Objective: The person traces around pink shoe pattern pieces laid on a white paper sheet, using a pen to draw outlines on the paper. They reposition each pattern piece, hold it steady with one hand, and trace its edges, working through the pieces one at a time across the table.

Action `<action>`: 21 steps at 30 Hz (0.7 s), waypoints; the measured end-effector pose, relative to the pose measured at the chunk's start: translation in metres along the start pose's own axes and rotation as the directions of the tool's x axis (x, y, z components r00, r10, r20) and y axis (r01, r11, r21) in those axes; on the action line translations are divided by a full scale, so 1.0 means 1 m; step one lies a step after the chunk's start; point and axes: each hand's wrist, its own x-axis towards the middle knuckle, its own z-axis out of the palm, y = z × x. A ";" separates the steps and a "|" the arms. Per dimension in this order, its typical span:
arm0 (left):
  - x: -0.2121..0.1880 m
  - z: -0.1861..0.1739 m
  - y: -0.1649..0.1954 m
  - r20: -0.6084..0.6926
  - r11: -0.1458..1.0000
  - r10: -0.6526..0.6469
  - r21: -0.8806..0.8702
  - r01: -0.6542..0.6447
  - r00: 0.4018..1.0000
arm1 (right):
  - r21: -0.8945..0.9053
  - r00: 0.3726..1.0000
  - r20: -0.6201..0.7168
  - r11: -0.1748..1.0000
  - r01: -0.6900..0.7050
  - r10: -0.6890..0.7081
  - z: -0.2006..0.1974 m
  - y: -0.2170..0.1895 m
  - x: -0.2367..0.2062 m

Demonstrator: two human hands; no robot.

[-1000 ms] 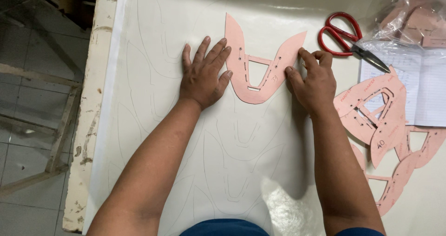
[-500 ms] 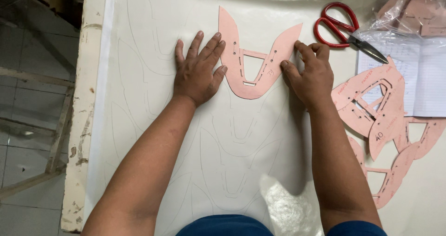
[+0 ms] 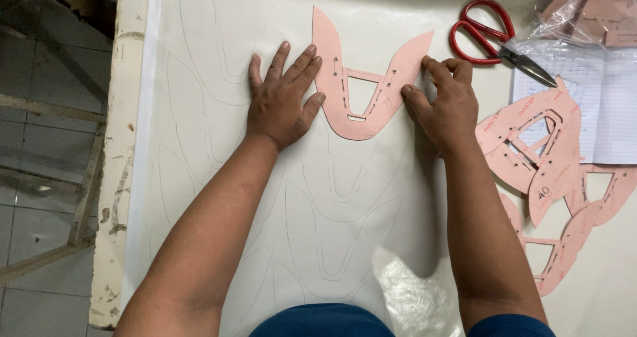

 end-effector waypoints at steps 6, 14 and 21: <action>0.000 0.000 0.000 0.004 1.000 0.003 0.007 -0.003 1.000 | 0.012 1.000 -0.014 1.000 0.021 -0.021 0.000 0.002 0.000; 0.000 -0.005 0.003 0.035 1.000 -0.014 0.012 0.013 0.999 | 0.015 0.999 -0.022 0.999 0.035 -0.034 0.001 0.002 -0.001; 0.001 -0.005 0.004 0.032 1.000 -0.009 0.012 0.008 0.999 | -0.005 1.000 0.014 1.000 -0.012 0.012 0.001 0.002 0.002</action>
